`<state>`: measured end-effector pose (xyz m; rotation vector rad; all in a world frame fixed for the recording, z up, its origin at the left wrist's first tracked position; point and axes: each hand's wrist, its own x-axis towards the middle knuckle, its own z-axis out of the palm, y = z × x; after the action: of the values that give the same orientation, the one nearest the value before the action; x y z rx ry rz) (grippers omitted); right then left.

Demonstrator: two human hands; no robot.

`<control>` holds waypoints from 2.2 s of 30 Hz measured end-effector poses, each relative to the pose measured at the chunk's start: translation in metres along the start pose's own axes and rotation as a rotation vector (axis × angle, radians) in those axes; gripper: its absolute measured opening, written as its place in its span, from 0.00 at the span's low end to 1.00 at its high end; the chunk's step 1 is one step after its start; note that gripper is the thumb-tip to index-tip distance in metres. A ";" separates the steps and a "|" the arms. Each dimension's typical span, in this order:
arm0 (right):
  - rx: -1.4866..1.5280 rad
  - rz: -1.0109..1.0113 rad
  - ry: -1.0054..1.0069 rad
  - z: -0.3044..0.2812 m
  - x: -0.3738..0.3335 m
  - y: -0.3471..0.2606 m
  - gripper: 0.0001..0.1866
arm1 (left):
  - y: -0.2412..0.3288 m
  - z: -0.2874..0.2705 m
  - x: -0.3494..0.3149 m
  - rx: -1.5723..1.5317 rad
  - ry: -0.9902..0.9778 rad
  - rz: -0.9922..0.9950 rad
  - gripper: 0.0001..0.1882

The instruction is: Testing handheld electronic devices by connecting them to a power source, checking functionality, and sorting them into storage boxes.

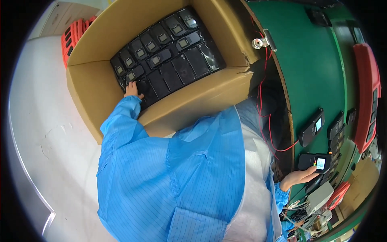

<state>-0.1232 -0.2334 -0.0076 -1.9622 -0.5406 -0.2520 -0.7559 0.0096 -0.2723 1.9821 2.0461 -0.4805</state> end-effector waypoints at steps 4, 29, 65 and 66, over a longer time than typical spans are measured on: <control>-0.036 0.036 -0.011 0.001 -0.002 -0.004 0.31 | 0.018 -0.016 0.009 0.135 -0.057 0.048 0.44; 0.036 0.176 0.102 -0.004 -0.002 0.004 0.30 | 0.149 -0.068 0.152 0.166 -0.119 0.317 0.46; 0.016 0.289 -0.141 -0.056 0.037 0.003 0.22 | 0.668 -0.349 -0.034 0.210 0.801 2.228 0.42; -0.033 0.249 -0.129 -0.056 0.042 0.004 0.22 | 0.657 -0.361 -0.035 0.226 0.790 2.237 0.42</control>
<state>-0.0808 -0.2741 0.0310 -2.0643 -0.3703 0.0225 -0.0814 0.1356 0.0324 3.0818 -1.0276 0.6530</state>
